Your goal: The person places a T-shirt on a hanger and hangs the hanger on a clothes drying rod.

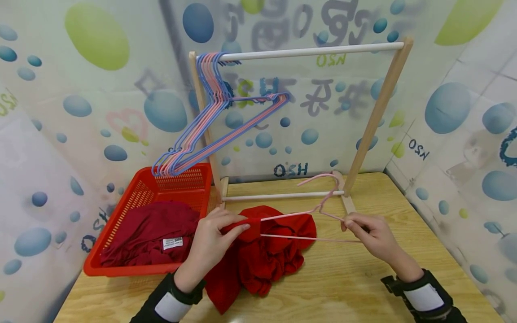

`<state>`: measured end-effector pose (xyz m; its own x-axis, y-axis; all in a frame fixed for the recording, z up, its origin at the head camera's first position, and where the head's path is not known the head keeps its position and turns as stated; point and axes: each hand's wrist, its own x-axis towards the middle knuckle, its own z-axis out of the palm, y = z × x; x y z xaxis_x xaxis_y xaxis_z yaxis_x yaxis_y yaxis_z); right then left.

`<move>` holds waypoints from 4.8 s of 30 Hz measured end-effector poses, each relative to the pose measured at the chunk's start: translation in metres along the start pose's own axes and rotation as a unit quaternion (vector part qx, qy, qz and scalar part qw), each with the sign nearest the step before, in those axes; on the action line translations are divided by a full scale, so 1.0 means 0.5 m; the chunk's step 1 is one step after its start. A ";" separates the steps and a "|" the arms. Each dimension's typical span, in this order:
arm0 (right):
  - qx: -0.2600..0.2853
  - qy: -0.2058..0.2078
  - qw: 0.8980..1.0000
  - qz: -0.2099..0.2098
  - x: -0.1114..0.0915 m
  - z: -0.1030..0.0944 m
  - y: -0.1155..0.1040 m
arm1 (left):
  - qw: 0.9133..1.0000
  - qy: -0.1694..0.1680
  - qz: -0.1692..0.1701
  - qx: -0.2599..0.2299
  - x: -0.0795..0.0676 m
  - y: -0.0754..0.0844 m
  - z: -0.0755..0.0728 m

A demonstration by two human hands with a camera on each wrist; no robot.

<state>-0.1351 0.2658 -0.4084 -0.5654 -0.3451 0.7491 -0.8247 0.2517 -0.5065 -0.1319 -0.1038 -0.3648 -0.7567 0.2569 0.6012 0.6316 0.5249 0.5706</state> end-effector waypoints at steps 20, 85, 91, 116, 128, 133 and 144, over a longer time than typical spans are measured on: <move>0.003 0.016 0.999 -0.036 0.011 0.014 -0.004 | 0.999 -0.020 0.019 0.038 -0.004 -0.006 0.010; -0.071 -0.004 0.997 0.005 0.025 0.044 -0.012 | 0.998 -0.060 0.027 -0.002 0.030 0.016 0.053; -0.079 0.002 0.997 0.007 0.026 0.045 -0.014 | 0.998 -0.052 0.028 0.003 0.036 0.024 0.058; -0.104 0.005 0.995 -0.004 0.033 0.056 -0.026 | 0.999 -0.050 -0.008 -0.009 0.038 0.057 0.073; -0.130 -0.012 0.991 0.004 0.035 0.054 -0.048 | 0.999 -0.014 0.025 -0.039 0.031 0.051 0.076; -0.148 -0.017 0.989 0.009 0.037 0.050 -0.053 | 0.999 0.000 0.039 -0.035 0.030 0.045 0.073; -0.172 0.223 0.954 -0.107 0.060 0.045 -0.078 | 0.996 0.058 0.054 -0.038 0.041 0.026 0.047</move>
<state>-0.1203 0.2253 -0.3756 -0.2602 -0.0230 0.9653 -0.8236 0.5270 -0.2095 -0.1431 -0.0725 -0.3583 -0.6621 0.2101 0.7193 0.7219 0.4362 0.5371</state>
